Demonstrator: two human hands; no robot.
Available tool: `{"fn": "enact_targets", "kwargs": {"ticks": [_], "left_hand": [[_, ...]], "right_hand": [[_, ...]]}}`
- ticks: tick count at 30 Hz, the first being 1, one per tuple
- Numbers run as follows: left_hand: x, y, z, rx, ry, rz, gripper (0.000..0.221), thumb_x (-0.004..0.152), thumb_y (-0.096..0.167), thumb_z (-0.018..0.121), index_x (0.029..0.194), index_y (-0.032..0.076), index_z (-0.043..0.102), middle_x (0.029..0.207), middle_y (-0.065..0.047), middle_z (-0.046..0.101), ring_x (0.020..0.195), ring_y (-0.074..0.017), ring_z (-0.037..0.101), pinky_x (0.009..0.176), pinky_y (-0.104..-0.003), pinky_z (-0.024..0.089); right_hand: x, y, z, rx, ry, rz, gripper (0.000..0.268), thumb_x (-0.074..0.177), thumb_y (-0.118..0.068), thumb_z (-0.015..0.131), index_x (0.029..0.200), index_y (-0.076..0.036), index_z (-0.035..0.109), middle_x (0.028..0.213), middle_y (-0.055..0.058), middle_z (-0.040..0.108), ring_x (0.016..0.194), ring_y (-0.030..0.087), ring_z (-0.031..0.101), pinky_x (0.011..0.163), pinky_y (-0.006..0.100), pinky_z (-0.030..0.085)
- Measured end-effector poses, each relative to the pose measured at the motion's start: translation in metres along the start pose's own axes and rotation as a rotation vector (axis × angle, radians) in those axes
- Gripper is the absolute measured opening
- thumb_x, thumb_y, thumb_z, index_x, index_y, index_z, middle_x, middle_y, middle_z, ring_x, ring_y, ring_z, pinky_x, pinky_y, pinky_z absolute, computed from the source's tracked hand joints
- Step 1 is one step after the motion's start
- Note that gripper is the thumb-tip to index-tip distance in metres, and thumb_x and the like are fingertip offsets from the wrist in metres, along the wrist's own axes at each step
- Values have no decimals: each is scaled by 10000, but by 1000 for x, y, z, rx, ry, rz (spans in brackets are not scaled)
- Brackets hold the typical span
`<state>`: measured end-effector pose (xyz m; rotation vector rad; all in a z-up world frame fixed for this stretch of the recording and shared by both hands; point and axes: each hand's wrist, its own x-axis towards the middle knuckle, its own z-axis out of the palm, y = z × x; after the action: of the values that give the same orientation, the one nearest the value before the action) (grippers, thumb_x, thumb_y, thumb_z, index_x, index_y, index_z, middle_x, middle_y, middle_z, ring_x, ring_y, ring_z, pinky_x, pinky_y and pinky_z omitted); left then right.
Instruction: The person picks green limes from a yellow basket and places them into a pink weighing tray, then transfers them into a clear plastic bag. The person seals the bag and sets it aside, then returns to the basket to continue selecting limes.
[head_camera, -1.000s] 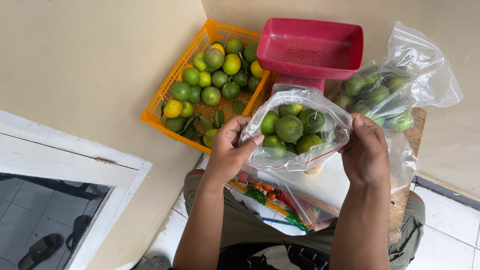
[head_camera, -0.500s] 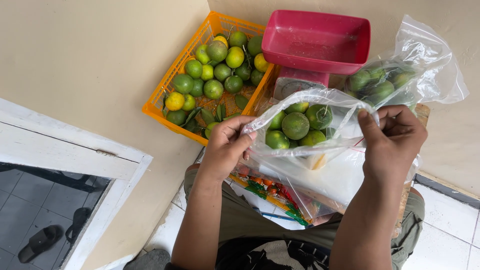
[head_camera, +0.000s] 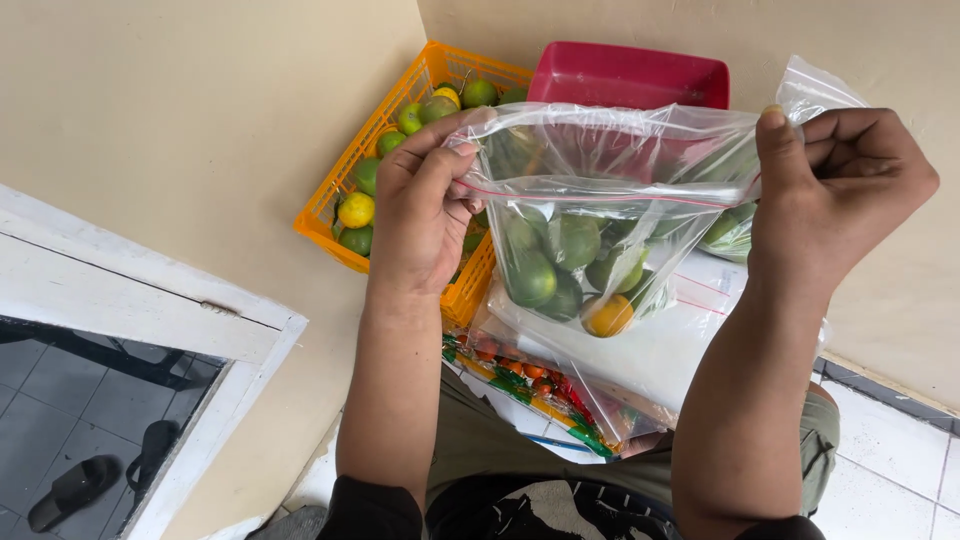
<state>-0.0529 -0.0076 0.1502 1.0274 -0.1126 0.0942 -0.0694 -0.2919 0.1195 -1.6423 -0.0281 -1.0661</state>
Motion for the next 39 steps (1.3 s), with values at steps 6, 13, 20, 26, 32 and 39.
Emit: {"fn": "enact_targets", "kwargs": {"ticks": [6,13,20,26,32,39], "left_hand": [[-16,-25,-21,164,49,-36,281,891,16,640,1142,-19,761,962,-113,772,591,-79,530,531,-245,465],[-47,-35,-48,323,56,41,198,883,70,659,1047,23,760,933,-58,751,874,-142,674,729,-286,574],[-67,-18,-48,391,-216,-236,249,894,176,742,1066,-3,726,744,15,573,571,-87,573,494,-247,553],[-75,-22,-59,459,-182,-192,246,902,238,735,1059,48,716,870,1,639,787,-91,602,659,-231,491],[-66,-23,-63,342,-280,-112,265,934,267,692,1069,39,690,868,9,626,813,-89,581,734,-235,462],[-48,-27,-63,279,-4,1,97,872,107,731,945,55,693,723,36,556,675,-78,513,615,-247,474]], "right_hand": [[-19,24,7,-97,-113,225,319,1055,-3,895,895,-44,622,778,22,609,682,84,542,584,249,442],[-44,18,-2,-106,-210,379,347,1162,-167,717,916,-122,476,718,-25,479,611,64,427,543,258,349],[-60,19,-13,184,-213,628,292,1105,-168,599,859,-170,442,761,3,555,655,88,543,553,235,373],[-68,24,-24,496,-300,593,255,1066,-228,586,849,-117,511,718,65,572,658,152,557,637,253,408],[-68,27,-38,734,-296,590,145,1023,-139,568,1074,-21,634,835,133,656,698,232,645,669,268,514],[-65,12,-28,478,-195,555,194,950,-50,694,1085,-153,600,785,-23,594,682,95,606,455,194,349]]}}
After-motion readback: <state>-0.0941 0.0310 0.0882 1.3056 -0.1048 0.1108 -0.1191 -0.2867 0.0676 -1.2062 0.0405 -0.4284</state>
